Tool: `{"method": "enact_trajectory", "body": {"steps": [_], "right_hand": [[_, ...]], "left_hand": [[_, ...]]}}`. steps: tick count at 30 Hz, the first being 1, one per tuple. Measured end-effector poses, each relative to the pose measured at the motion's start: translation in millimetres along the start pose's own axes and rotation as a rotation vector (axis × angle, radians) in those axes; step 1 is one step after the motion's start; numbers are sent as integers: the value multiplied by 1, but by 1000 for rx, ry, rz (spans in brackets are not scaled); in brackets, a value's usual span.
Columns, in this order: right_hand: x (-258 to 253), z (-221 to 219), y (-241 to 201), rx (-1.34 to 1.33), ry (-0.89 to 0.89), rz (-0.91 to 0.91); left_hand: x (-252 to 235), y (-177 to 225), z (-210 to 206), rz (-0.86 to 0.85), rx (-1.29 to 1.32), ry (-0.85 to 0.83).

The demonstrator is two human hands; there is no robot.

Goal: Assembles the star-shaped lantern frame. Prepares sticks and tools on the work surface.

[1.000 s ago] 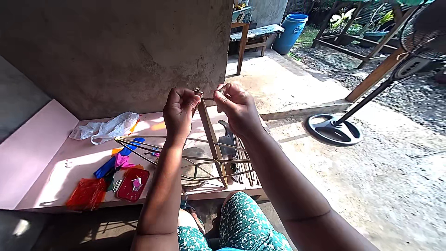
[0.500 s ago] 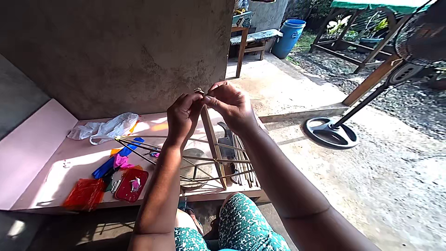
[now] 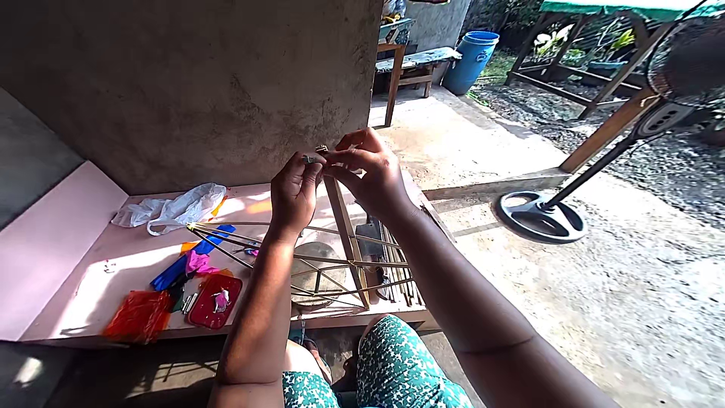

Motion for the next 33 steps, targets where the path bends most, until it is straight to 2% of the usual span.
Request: {"method": "enact_trajectory", "body": {"steps": [8,15,19,25,33], "right_hand": [[-11,2,2,-43,-78,-86],[-8,-5,-1,25,-30,87],[-3,-11,-2,12,22,182],[1,-14,-5,82,65,262],[-1,-15,-9,159,62,380]], "left_hand": [[1,-2,0,96,140,21],[5,-8,4,231,296,14],[10,-12,2,367,377,102],[12,-9,-2,367,426,191],[7,-10,-4,452,489,162]]}}
Point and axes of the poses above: each hand's wrist, its own x-axis away from the middle knuckle, its own z-axis out of the back of the hand, y = z × x, the point moved 3 cm from there along -x, towards the middle knuckle, and after that the axes turned 14 degrees about y, right-handed, at the moved point
